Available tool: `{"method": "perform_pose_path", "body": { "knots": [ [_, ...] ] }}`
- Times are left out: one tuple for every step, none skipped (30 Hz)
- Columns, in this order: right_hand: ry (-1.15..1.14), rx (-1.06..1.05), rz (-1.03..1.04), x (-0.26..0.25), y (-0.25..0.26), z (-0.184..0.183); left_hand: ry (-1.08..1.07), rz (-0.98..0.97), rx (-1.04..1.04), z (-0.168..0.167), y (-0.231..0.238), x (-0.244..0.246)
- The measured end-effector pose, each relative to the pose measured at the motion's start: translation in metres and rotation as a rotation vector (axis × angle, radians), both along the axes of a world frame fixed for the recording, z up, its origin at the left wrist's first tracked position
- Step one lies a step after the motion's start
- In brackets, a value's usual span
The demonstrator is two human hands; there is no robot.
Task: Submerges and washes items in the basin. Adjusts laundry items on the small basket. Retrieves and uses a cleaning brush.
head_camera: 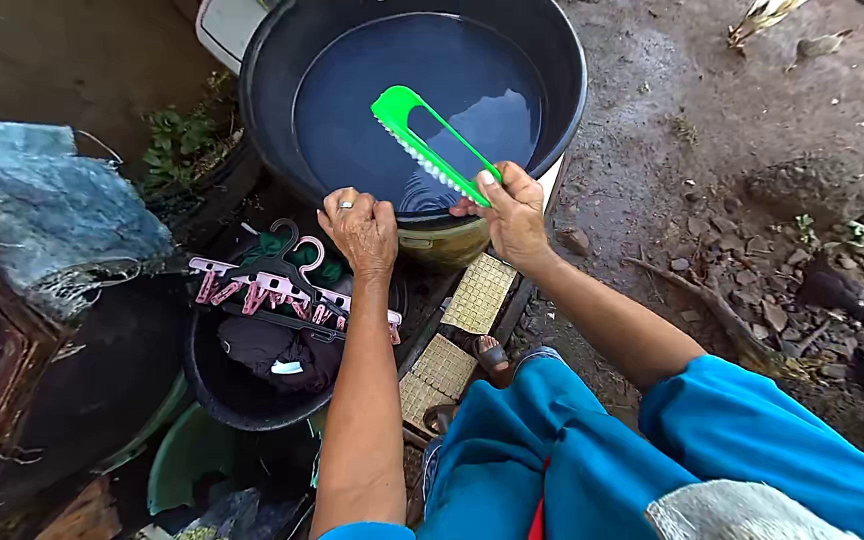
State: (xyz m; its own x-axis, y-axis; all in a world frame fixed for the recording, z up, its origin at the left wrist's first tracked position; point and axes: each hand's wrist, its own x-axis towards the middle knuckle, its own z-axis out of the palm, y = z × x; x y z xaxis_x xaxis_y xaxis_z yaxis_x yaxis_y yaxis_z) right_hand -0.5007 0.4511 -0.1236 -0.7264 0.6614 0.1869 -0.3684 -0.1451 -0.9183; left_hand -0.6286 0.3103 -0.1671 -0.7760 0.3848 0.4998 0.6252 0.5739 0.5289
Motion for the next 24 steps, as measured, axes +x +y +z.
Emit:
{"method": "perform_pose_path", "body": {
  "knots": [
    [0.013, -0.02, -0.014, 0.022, 0.015, 0.0, 0.018, -0.002, 0.012, -0.002, 0.0, -0.001],
    [0.011, -0.014, -0.044, 0.046, 0.033, 0.0, 0.035, -0.005, 0.032, -0.004, 0.001, -0.001],
    [-0.009, -0.004, -0.094, 0.07, 0.055, -0.003, 0.046, -0.009, 0.054, -0.005, 0.002, -0.001],
    [-0.056, 0.006, -0.168, 0.095, 0.078, -0.008, 0.052, -0.017, 0.063, -0.006, 0.001, 0.0],
    [-0.13, 0.014, -0.259, 0.12, 0.101, -0.017, 0.052, -0.03, 0.057, -0.007, -0.001, 0.0],
    [-0.242, 0.018, -0.361, 0.147, 0.123, -0.029, 0.052, -0.037, 0.061, -0.007, -0.002, 0.0],
    [-0.396, 0.014, -0.464, 0.174, 0.143, -0.044, 0.058, -0.032, 0.078, -0.007, -0.002, 0.0],
    [-0.575, -0.013, -0.569, 0.202, 0.16, -0.062, 0.064, -0.027, 0.1, -0.007, -0.001, 0.0],
    [-0.785, -0.053, -0.66, 0.229, 0.172, -0.08, 0.075, -0.019, 0.122, -0.006, 0.0, 0.0],
    [-1.011, -0.108, -0.707, 0.256, 0.178, -0.097, 0.089, -0.012, 0.133, -0.006, 0.001, 0.001],
    [-1.231, -0.174, -0.711, 0.28, 0.177, -0.11, 0.104, -0.006, 0.133, -0.005, 0.001, 0.001],
    [-1.409, -0.248, -0.69, 0.304, 0.171, -0.123, 0.112, -0.004, 0.125, -0.004, 0.001, 0.001],
    [-1.527, -0.327, -0.673, 0.327, 0.162, -0.136, 0.115, -0.001, 0.119, -0.004, 0.0, 0.003],
    [-1.606, -0.395, -0.662, 0.35, 0.152, -0.148, 0.114, 0.001, 0.119, -0.003, 0.001, 0.004],
    [-1.66, -0.442, -0.656, 0.37, 0.139, -0.159, 0.115, 0.001, 0.12, -0.003, 0.002, 0.005],
    [-1.702, -0.468, -0.657, 0.387, 0.126, -0.168, 0.12, -0.004, 0.122, -0.003, 0.002, 0.006],
    [-1.738, -0.496, -0.657, 0.4, 0.114, -0.174, 0.129, -0.006, 0.123, -0.003, 0.001, 0.006],
    [-1.767, -0.513, -0.649, 0.409, 0.103, -0.178, 0.133, -0.009, 0.122, -0.002, -0.001, 0.006],
    [-1.784, -0.524, -0.647, 0.414, 0.096, -0.179, 0.126, -0.013, 0.118, -0.002, -0.003, 0.007],
    [-1.797, -0.529, -0.644, 0.415, 0.093, -0.181, 0.121, -0.016, 0.112, -0.002, -0.003, 0.006],
    [-1.807, -0.532, -0.639, 0.413, 0.093, -0.181, 0.117, -0.02, 0.108, -0.002, -0.004, 0.006],
    [-1.811, -0.527, -0.633, 0.41, 0.097, -0.182, 0.117, -0.023, 0.106, -0.002, -0.003, 0.006],
    [-1.798, -0.52, -0.625, 0.403, 0.103, -0.182, 0.12, -0.028, 0.104, -0.002, -0.003, 0.006],
    [-1.771, -0.505, -0.618, 0.396, 0.11, -0.183, 0.124, -0.031, 0.103, -0.002, -0.003, 0.006]
  ]
}}
